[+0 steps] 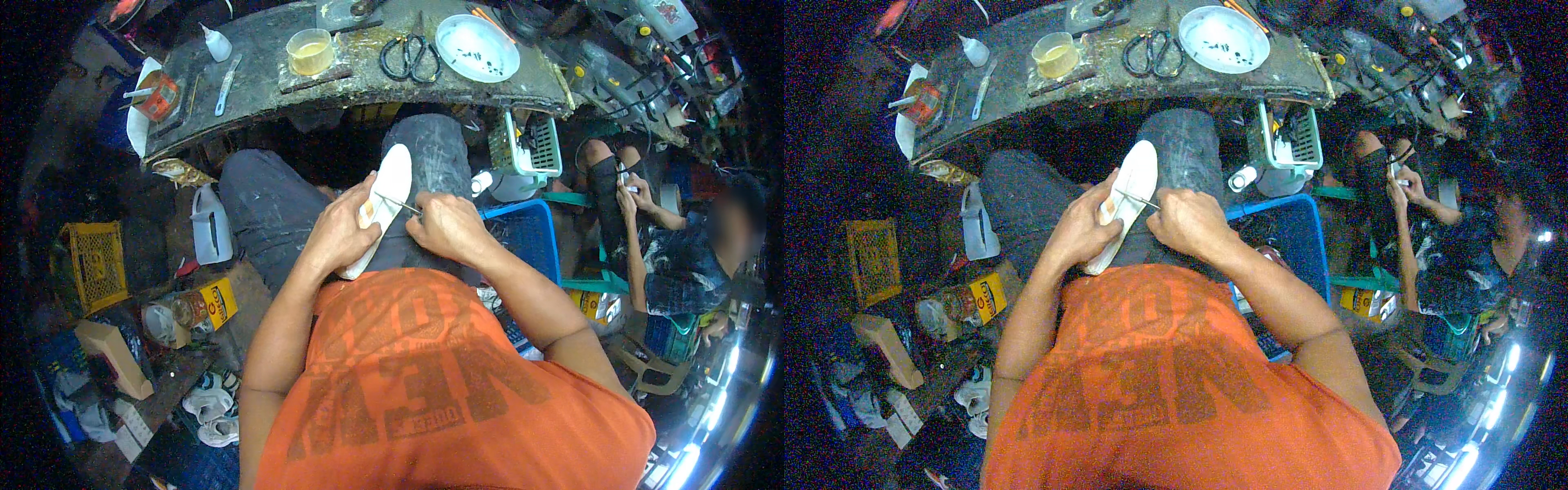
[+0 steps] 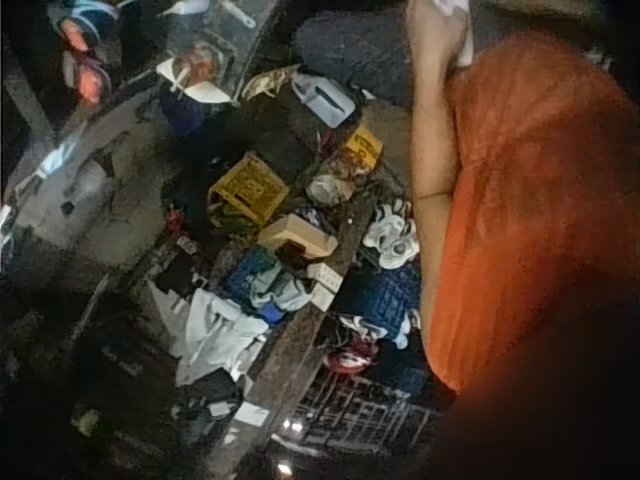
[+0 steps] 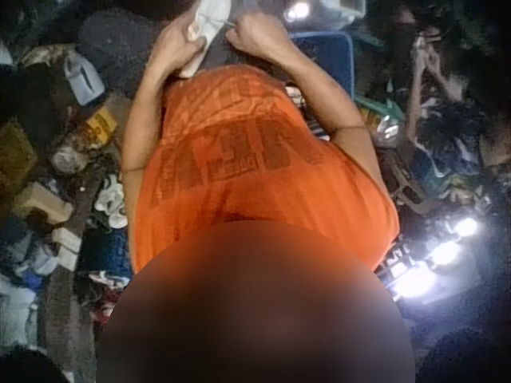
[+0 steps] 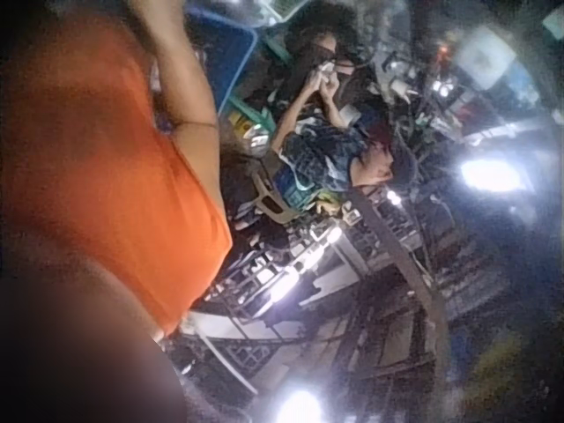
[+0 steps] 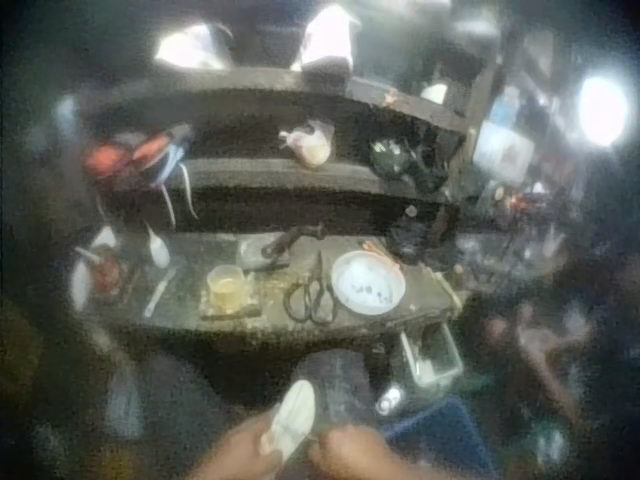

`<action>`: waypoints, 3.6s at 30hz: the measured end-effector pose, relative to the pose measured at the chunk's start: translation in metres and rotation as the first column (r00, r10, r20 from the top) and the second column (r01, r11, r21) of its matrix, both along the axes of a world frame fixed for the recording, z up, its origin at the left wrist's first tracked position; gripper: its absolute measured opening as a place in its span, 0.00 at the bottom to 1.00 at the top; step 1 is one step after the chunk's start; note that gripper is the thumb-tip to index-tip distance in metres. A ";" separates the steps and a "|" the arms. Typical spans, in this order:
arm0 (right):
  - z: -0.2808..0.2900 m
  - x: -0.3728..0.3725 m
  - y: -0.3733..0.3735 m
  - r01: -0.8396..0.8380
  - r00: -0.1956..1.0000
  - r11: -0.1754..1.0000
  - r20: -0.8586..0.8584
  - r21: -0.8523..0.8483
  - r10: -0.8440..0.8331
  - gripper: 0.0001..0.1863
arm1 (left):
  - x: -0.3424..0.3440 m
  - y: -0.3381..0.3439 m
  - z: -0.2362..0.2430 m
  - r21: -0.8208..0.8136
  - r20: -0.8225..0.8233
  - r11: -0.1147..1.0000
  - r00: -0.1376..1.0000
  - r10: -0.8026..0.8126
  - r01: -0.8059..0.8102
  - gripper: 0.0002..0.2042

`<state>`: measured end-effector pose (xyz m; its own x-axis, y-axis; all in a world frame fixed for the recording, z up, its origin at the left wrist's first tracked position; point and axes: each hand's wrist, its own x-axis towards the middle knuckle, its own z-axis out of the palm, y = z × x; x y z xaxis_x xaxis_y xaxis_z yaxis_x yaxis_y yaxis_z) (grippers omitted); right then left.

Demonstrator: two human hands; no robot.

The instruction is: The person holds a white shoe sole on their lap and uses a small metal tool to scrape and clean the surface. They then apply a substance from a red bottle onto the sole and continue scraping. The person flips the sole over to work on the other side.

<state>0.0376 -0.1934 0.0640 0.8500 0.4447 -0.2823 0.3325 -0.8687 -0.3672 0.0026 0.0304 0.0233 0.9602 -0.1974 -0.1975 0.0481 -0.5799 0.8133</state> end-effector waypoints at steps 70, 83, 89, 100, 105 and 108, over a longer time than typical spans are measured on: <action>-0.004 -0.018 0.003 0.003 0.998 0.997 -0.058 0.083 0.002 0.18 | -0.012 -0.005 0.012 0.189 -0.063 0.981 0.998 -0.023 0.034 0.35; -0.005 -0.012 0.003 0.058 0.997 0.992 -0.066 0.111 -0.051 0.19 | -0.015 -0.009 0.006 0.201 0.052 0.979 0.998 -0.033 0.021 0.38; -0.005 -0.008 -0.005 0.259 0.963 0.943 -0.137 0.209 -0.234 0.19 | -0.011 -0.009 0.007 0.234 0.267 0.965 0.962 0.053 -0.118 0.34; 0.002 -0.016 -0.006 0.144 0.988 0.955 -0.094 0.259 -0.124 0.18 | 0.023 -0.006 -0.004 -0.250 0.192 0.965 0.972 0.133 -0.083 0.17; 0.002 -0.013 -0.012 0.217 0.969 0.937 -0.178 0.272 -0.173 0.19 | 0.023 -0.004 -0.014 -0.768 -0.252 0.463 0.873 0.418 -0.443 0.08; 0.000 -0.011 -0.013 0.235 0.969 0.930 -0.144 0.281 -0.201 0.18 | 0.026 -0.010 -0.020 -0.707 -0.181 0.327 0.608 0.773 -0.627 0.07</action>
